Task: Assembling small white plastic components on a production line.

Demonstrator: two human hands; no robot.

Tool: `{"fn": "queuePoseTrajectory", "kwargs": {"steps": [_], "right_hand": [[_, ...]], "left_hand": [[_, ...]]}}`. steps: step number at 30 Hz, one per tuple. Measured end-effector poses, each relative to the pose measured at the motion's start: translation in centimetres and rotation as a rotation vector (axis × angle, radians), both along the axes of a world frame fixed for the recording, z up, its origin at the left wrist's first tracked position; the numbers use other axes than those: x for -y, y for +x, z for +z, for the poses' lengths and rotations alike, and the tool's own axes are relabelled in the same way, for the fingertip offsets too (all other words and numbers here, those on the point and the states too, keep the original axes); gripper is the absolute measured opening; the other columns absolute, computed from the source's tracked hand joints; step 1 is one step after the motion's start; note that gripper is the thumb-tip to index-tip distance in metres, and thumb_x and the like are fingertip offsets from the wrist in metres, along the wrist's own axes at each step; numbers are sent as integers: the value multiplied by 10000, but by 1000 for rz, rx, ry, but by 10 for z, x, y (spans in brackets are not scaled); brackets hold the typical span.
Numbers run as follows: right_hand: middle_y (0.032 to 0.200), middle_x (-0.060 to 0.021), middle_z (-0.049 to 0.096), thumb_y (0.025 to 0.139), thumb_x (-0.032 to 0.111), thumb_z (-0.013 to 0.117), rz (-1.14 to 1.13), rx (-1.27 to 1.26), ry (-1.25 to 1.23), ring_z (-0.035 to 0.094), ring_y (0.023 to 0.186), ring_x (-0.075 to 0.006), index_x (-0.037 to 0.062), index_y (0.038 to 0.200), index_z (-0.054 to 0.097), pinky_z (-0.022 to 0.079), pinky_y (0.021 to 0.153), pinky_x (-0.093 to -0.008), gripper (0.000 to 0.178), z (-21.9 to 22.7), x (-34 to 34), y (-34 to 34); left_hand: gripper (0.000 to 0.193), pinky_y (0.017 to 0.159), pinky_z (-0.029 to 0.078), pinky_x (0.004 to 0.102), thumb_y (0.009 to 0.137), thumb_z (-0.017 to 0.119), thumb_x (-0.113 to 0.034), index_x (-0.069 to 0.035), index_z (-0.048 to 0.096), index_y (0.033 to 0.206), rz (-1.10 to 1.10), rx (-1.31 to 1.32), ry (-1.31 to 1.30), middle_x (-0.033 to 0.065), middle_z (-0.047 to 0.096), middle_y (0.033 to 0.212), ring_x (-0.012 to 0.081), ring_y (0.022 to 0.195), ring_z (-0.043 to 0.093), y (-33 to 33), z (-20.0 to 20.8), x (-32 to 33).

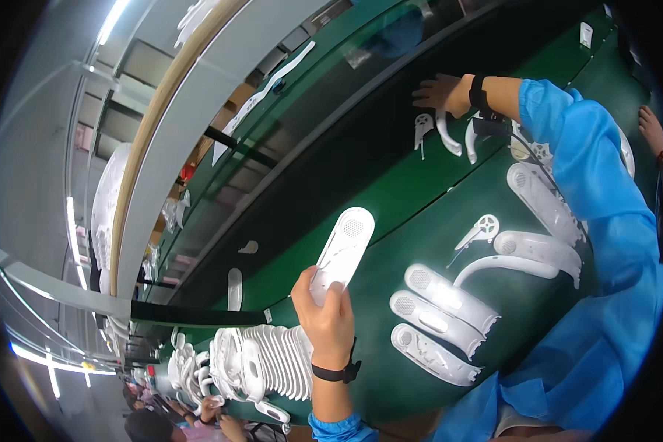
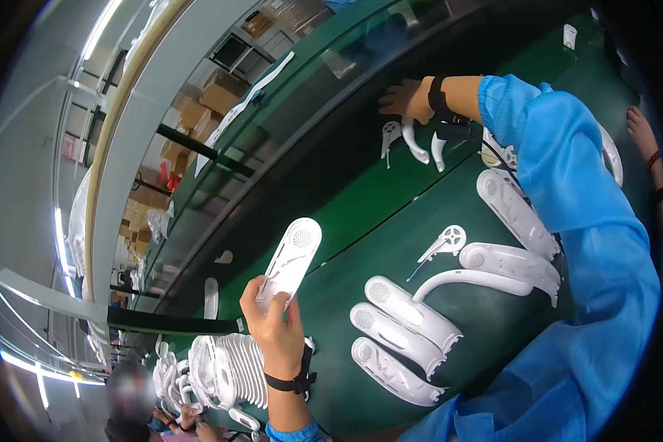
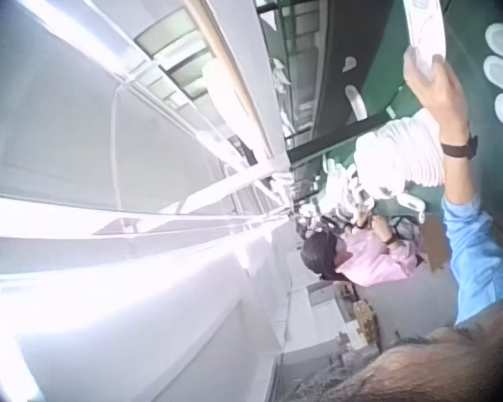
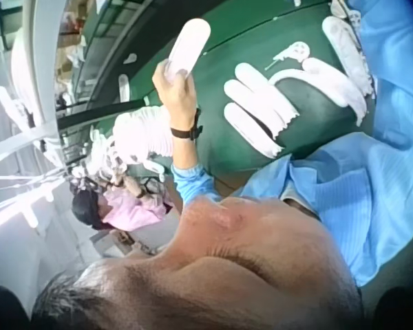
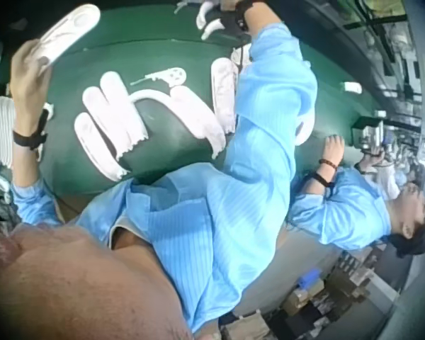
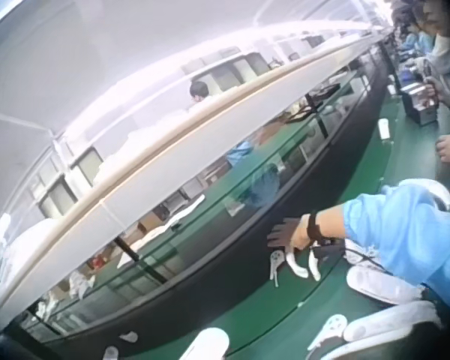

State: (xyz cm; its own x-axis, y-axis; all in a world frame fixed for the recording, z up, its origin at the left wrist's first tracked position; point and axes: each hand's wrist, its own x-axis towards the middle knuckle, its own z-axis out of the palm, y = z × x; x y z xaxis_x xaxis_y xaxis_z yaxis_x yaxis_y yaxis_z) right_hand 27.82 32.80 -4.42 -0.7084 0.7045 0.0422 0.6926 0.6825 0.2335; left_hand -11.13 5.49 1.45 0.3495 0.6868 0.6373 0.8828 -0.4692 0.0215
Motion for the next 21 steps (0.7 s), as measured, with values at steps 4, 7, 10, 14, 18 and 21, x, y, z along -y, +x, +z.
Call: {"fn": "queuePoseTrajectory", "kwargs": {"steps": [4,7,10,14,18,21], "right_hand": [[1439,-91,477,667,101,742,0,100,-117,515,1243,-295,124,1441,410,464,973,-430,843,-25,-20,-15],[1335,-105,538,661,81,733,8,57,-182,581,1121,-328,113,1332,522,498,910,-444,704,-33,-28,-18],[1177,-108,586,652,74,716,41,18,-140,614,1011,-344,86,1183,608,511,851,-470,543,-28,-25,-13],[1085,-146,588,652,100,703,56,-120,-154,623,960,-369,96,1100,613,505,817,-478,457,-17,-10,-27],[1025,-139,592,686,95,704,249,-271,-200,620,954,-361,88,1116,595,521,780,-459,444,18,38,-75],[1033,-127,583,687,112,714,511,-292,-168,625,952,-333,91,1150,585,528,759,-433,480,35,85,-121]], "left_hand": [[314,834,507,446,606,738,98,-13,625,878,19,17,10,233,510,1176,406,1030,563,-8,0,11],[370,838,506,450,594,731,98,-21,634,931,56,68,12,237,501,1167,398,1017,557,-14,-4,17],[432,838,506,449,594,720,101,-13,642,1003,68,48,28,245,499,1184,394,1005,559,-21,-4,24],[464,829,504,450,608,715,86,5,638,1059,99,101,43,254,512,1180,405,1007,558,-26,-5,31],[492,822,483,458,634,712,49,26,620,1117,103,97,93,250,541,1151,404,987,558,-30,-5,41],[505,822,467,463,635,712,39,30,614,1131,114,109,126,237,550,1127,397,972,554,-30,-8,48]]}}
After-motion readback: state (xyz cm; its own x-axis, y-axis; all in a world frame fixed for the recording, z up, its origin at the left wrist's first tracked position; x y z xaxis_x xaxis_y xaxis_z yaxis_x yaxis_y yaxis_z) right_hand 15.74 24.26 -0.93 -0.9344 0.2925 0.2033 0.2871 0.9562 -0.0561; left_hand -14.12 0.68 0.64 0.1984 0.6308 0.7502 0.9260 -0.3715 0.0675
